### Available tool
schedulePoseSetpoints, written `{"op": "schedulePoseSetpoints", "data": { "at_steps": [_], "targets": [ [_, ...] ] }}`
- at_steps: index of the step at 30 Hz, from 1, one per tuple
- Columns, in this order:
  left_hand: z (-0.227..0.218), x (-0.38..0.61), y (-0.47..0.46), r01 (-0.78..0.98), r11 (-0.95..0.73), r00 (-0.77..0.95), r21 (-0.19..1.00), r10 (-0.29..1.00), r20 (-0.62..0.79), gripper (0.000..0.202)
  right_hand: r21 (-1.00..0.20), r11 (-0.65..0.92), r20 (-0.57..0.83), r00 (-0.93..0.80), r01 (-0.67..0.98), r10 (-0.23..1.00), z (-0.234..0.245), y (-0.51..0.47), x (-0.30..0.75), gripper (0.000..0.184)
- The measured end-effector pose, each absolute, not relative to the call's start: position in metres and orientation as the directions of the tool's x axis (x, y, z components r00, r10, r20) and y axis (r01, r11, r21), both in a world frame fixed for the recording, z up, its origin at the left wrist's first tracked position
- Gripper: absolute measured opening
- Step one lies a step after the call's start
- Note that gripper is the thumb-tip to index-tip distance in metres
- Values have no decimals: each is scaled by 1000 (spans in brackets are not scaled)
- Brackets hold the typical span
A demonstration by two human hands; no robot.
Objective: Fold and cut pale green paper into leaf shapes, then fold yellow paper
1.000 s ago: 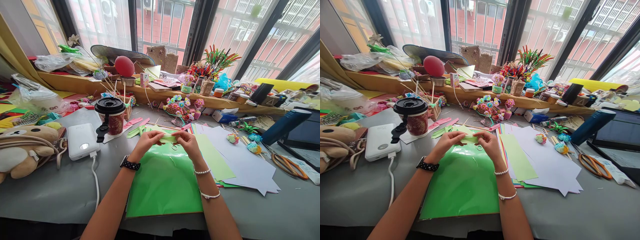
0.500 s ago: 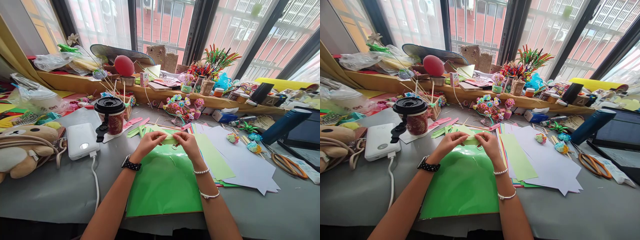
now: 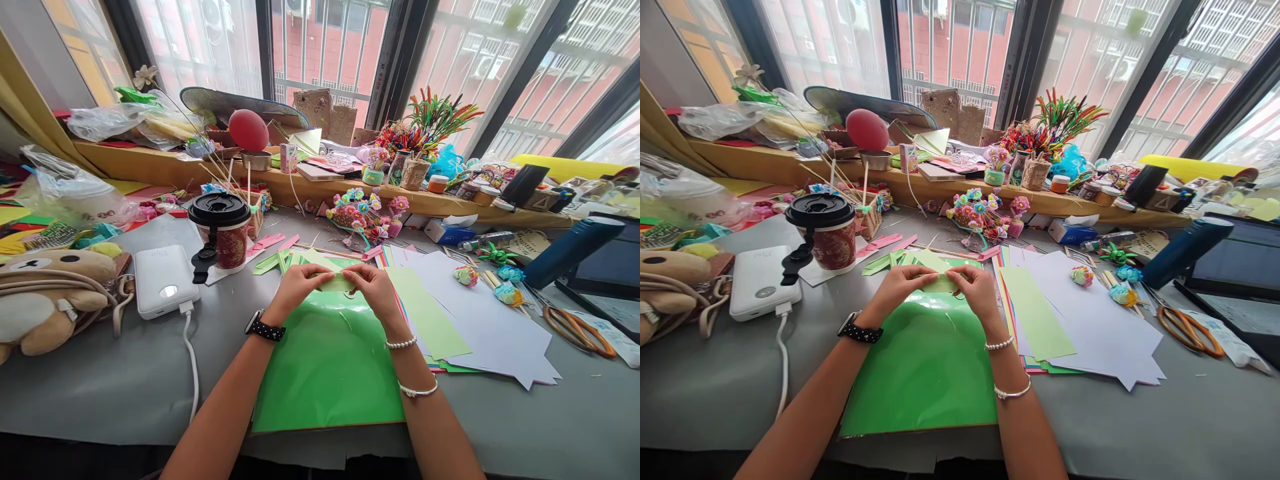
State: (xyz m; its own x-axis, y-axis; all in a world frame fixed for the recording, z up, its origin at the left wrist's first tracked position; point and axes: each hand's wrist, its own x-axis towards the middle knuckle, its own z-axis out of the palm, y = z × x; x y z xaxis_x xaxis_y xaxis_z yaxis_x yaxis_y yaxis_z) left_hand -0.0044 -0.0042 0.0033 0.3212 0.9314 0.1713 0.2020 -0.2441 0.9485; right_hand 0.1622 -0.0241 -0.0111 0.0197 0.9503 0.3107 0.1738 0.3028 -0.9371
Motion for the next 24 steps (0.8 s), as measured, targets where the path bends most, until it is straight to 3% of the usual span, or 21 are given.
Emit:
{"op": "schedulePoseSetpoints", "data": {
  "at_steps": [24],
  "targets": [
    [1,-1,-4,244,-307,293,920,927,232,32,-965,243,244,1,94,970,-9,-25,159,26]
  ]
}}
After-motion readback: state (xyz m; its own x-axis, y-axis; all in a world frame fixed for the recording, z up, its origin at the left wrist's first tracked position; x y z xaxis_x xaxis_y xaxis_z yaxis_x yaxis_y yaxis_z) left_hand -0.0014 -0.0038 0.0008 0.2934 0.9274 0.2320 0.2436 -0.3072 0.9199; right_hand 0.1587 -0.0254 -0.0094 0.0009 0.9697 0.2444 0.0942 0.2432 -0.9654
